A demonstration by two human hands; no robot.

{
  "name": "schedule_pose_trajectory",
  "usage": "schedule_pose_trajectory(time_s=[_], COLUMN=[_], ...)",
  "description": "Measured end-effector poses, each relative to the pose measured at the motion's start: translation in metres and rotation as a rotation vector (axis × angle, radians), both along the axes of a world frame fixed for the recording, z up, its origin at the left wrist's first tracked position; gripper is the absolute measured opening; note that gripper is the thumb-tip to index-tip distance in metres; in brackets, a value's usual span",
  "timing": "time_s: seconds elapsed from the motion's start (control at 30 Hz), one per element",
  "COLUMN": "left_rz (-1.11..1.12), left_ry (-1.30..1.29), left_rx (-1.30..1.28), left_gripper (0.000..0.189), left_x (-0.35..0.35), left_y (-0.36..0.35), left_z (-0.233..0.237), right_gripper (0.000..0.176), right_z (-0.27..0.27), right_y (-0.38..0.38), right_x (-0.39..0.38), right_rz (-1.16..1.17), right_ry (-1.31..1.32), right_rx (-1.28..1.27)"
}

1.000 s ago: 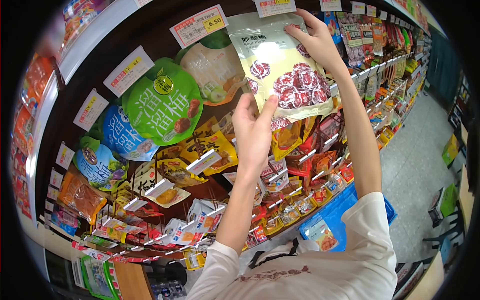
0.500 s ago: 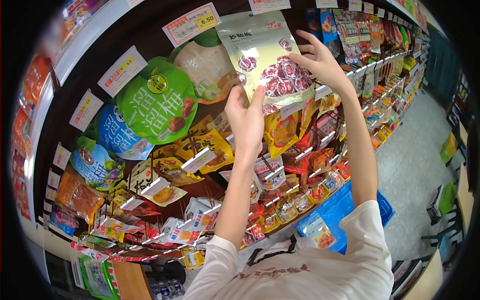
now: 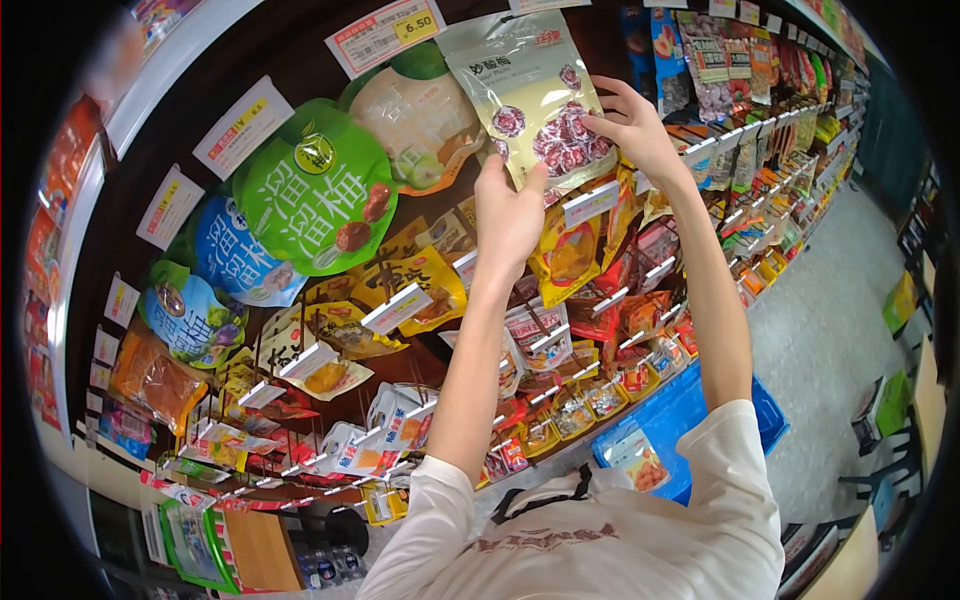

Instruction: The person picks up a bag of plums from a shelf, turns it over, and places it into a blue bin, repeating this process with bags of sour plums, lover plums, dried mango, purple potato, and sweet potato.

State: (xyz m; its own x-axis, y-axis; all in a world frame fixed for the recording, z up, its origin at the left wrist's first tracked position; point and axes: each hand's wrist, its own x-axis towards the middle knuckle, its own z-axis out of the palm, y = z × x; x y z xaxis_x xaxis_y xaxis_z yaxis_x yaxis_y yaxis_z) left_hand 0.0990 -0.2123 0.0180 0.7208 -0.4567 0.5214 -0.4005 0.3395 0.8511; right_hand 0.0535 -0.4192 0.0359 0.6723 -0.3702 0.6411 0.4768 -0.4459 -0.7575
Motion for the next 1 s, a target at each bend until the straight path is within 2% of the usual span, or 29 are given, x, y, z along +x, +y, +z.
schedule_pose_trajectory(time_s=[0.1, 0.27, 0.33, 0.47, 0.5, 0.57, 0.6, 0.73, 0.8, 0.83, 0.9, 1.0], left_rz=[0.016, 0.075, 0.308, 0.408, 0.407, 0.356, 0.255, 0.283, 0.232, 0.236, 0.105, 0.096], left_ry=[-0.004, -0.072, -0.214, -0.259, -0.259, -0.093, -0.004, 0.076, 0.142, 0.142, 0.243, 0.260], left_rx=[0.050, 0.022, 0.232, 0.180, 0.178, 0.156, 0.089, 0.073, -0.070, -0.074, -0.173, -0.282], left_gripper=[0.029, 0.046, 0.060, 0.060, 0.060, 0.061, 0.061, 0.055, 0.047, 0.047, 0.046, 0.043], left_x=[0.003, 0.005, 0.008, 0.016, 0.014, 0.008, 0.005, 0.010, 0.034, 0.030, 0.015, 0.015], left_y=[-0.001, 0.003, 0.008, 0.013, 0.015, 0.019, 0.022, 0.027, 0.022, 0.026, 0.034, 0.035], left_z=[0.001, -0.001, 0.001, 0.002, 0.004, 0.010, 0.012, 0.009, -0.006, -0.002, 0.008, 0.005], right_gripper=[0.060, 0.048, 0.048, 0.046, 0.045, 0.045, 0.044, 0.044, 0.044, 0.044, 0.046, 0.045], right_z=[-0.002, -0.003, 0.002, 0.005, 0.005, 0.006, 0.006, 0.007, 0.008, 0.008, 0.004, 0.002], right_y=[0.001, -0.013, -0.019, -0.023, -0.024, -0.021, -0.019, -0.008, -0.002, -0.001, -0.001, -0.003], right_x=[0.002, 0.005, 0.001, -0.004, -0.004, -0.007, -0.008, -0.016, -0.021, -0.020, -0.019, -0.016], right_rz=[0.010, 0.086, 0.060, 0.015, 0.016, -0.022, -0.058, -0.110, -0.214, -0.210, -0.263, -0.243], right_ry=[0.009, -0.083, -0.078, -0.068, -0.056, -0.076, -0.096, -0.124, -0.117, -0.117, -0.139, -0.153], right_rx=[0.019, 0.061, 0.019, -0.037, -0.043, -0.061, -0.077, -0.085, -0.123, -0.126, -0.101, -0.106])
